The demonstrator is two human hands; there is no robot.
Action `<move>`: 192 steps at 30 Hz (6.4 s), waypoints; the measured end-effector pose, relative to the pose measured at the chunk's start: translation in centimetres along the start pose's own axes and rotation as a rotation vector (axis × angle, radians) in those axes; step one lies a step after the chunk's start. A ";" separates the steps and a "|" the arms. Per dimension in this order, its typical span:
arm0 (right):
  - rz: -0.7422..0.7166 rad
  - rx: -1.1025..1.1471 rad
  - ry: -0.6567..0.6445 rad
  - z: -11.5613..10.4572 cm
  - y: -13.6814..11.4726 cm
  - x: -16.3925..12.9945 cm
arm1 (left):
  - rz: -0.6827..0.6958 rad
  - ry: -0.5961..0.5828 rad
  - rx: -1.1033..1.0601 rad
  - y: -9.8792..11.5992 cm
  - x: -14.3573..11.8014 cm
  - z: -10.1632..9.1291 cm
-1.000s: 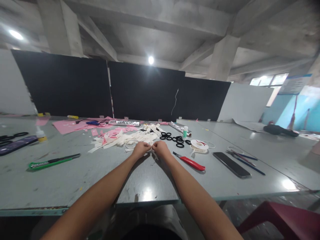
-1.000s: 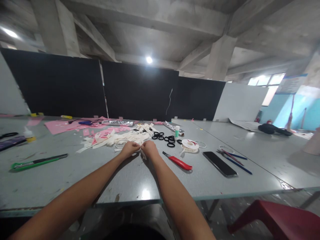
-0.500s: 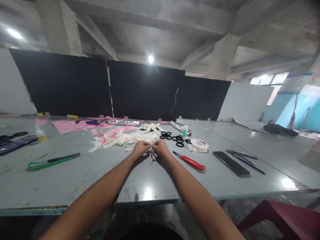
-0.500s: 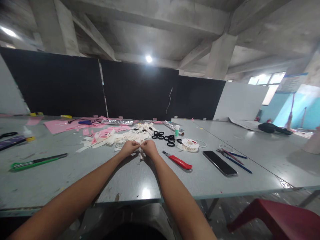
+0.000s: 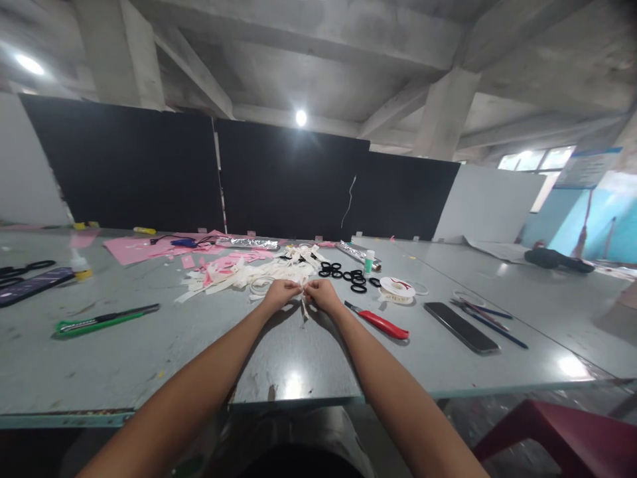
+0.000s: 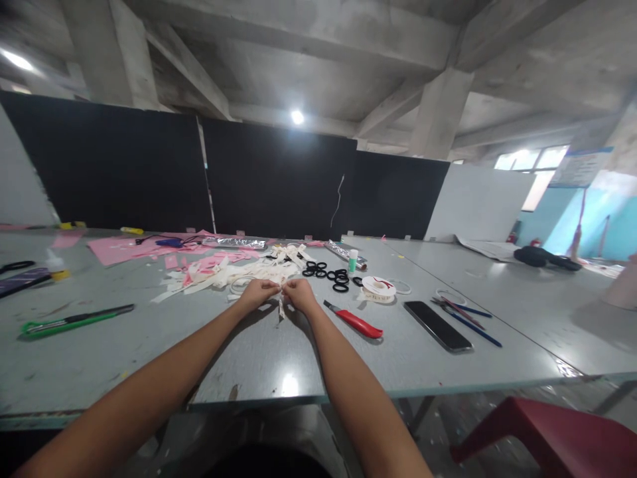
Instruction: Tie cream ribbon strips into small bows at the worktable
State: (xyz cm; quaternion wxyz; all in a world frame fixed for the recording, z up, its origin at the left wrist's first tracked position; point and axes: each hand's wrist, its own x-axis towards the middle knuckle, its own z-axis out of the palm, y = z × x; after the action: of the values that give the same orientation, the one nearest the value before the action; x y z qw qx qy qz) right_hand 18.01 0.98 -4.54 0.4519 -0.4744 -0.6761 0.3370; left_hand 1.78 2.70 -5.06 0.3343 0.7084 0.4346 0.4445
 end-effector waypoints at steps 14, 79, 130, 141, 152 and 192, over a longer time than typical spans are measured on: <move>-0.084 -0.285 0.021 0.1 -0.4 -0.2 | -0.062 0.012 0.105 0.6 -0.6 0.1; 0.081 0.303 0.021 -0.2 -1.0 -0.3 | -0.062 0.043 -0.078 1.3 -0.6 -0.6; 0.083 0.673 -0.139 -0.5 -1.9 -1.0 | 0.097 0.056 -0.029 3.2 -0.6 -0.4; 0.041 0.378 -0.062 0.5 -1.9 -0.4 | 0.088 0.005 -0.232 3.1 -0.6 -0.4; 0.028 0.367 -0.037 0.3 -2.1 -0.5 | -0.053 -0.055 -0.468 2.4 -0.5 -0.6; 0.191 0.677 -0.030 -0.7 -2.6 -1.1 | 0.203 0.010 0.019 2.3 -0.3 -1.8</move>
State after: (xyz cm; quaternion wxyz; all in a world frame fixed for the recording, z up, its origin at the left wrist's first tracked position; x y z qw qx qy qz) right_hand 17.93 -0.89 -2.32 0.5401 -0.3536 -0.4852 0.5898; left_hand 0.77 1.65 -2.44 0.2786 0.7497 0.3664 0.4755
